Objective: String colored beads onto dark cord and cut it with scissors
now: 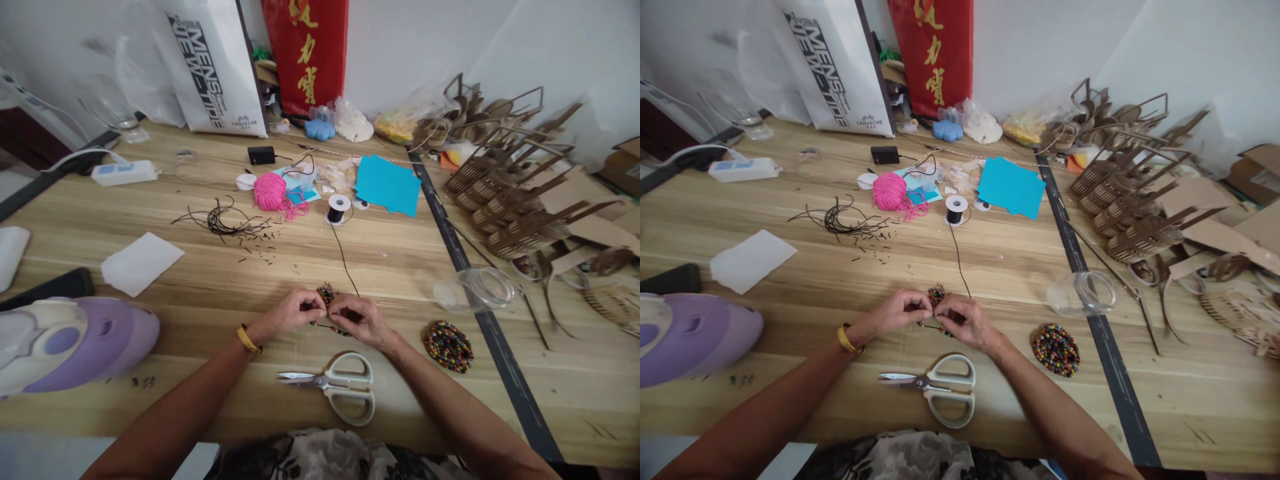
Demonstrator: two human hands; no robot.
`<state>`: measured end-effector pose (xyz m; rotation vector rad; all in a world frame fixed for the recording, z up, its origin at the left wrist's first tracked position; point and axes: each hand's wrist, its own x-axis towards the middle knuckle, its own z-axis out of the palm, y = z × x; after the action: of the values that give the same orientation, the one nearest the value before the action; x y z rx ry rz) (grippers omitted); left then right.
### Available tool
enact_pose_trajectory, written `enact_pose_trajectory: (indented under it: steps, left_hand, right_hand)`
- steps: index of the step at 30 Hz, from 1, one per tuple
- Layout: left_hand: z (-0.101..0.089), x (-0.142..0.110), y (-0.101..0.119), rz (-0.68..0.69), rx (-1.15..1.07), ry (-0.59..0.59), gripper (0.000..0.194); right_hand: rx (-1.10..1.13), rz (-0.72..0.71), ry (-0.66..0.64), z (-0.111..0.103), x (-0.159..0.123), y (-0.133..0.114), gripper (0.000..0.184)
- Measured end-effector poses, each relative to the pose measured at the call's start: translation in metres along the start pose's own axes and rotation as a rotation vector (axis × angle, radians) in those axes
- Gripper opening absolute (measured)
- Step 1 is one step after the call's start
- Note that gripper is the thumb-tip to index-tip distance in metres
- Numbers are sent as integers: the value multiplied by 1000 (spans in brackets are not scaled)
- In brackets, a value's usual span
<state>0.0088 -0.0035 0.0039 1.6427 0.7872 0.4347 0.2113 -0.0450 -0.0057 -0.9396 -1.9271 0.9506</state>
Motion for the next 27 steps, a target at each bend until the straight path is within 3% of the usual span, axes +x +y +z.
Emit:
enact_pose_trajectory:
  steps: [27]
  left_hand:
    - [0, 1, 1, 13, -18, -7, 13]
  right_hand:
    - [6, -15, 7, 1, 0, 1, 13]
